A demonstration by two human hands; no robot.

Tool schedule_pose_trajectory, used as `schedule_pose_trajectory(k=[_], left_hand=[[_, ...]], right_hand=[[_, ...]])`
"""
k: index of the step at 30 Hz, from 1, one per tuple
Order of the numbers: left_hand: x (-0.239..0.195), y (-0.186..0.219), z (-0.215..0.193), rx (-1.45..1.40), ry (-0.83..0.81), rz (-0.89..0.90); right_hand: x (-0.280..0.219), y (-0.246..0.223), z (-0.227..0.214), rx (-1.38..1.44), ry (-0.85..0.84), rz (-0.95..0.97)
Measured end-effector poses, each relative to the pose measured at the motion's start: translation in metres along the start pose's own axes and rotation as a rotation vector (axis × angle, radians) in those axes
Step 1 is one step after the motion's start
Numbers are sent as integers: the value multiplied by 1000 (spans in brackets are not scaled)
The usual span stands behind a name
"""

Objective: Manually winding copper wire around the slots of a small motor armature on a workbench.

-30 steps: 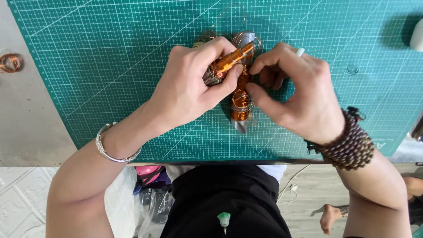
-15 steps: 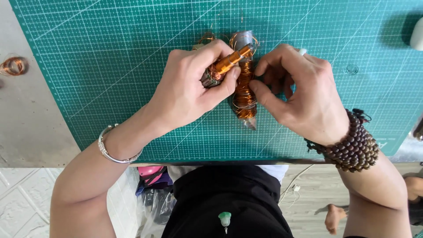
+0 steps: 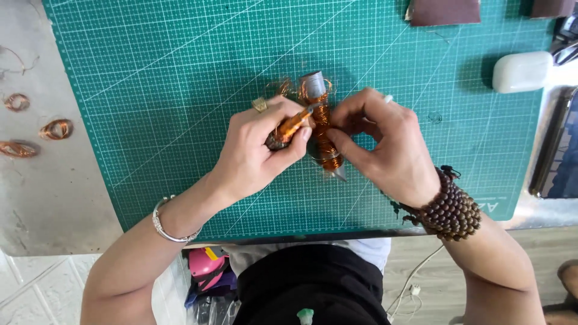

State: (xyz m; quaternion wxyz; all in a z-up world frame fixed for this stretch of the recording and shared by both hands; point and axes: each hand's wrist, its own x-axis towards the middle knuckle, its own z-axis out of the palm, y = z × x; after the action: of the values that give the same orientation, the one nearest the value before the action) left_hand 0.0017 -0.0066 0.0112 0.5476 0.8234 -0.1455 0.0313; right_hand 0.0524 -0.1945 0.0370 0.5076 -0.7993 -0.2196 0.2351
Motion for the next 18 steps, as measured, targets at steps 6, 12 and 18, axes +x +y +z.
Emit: schedule_pose_trajectory(k=[6, 12, 18], left_hand=[[0, -1, 2, -17, 9, -92], [0, -2, 4, -22, 28, -93], [-1, -6, 9, 111, 6, -38]], right_hand=[[-2, 15, -5, -293, -20, -79], [2, 7, -6, -83, -75, -42], [1, 7, -3, 178, -71, -8]])
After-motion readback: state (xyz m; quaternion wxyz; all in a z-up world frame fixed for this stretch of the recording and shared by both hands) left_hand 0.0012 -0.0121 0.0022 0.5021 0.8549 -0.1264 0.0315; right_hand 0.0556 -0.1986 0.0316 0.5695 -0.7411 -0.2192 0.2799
